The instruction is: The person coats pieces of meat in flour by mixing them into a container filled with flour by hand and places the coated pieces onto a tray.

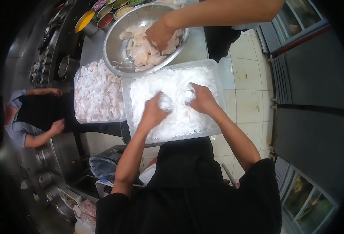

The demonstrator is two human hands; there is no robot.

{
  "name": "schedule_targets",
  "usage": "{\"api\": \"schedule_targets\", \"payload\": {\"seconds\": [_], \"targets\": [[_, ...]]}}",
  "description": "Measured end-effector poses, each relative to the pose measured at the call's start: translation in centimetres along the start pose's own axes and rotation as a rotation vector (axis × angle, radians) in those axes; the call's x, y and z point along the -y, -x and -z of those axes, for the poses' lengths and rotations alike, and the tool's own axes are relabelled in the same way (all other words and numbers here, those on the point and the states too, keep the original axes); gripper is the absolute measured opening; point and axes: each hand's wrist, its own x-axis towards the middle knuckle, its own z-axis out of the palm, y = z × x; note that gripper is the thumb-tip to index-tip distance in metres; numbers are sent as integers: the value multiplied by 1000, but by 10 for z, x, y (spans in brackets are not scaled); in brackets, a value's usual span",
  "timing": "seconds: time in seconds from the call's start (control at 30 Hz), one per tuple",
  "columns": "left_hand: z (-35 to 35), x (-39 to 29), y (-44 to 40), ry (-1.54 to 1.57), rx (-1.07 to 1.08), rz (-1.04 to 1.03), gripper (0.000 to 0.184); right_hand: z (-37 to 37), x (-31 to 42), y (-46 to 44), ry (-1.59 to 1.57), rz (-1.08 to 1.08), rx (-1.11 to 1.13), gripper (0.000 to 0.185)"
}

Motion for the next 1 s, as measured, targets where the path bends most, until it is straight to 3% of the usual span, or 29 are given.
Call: {"api": "schedule_targets", "payload": {"seconds": [0.13,0.3,0.4,0.47,0.6,0.63,0.73,0.83,1.0], "targets": [[42,12,0,291,-147,78,57,-19,-7,9,141,26,13,61],[61,30,-16,85,-210,27,62,-45,19,24,423,40,-3,63],[43,24,-30,-109,-132,-87,53,-53,10,17,422,158,-8,60],[24,30,-32,-307,-103,-158,55,-51,13,13,336,111,-45,55],[27,21,-31,-274,-59,-92,53,-30,33,8,-12,-77,-119,45],[28,21,-29,-257,-48,-76,53,-28,37,7,-78,-20,-234,42],[29,16,-27,-287,-90,-73,54,-21,45,0,-244,-86,-282,40],[25,24,-32,-253,-37,-11,56,-14,69,-1,-298,-102,-259,37],[29,33,-28,-93,-133,-38,56,-17,101,-4,-362,-53,-250,34]]}}
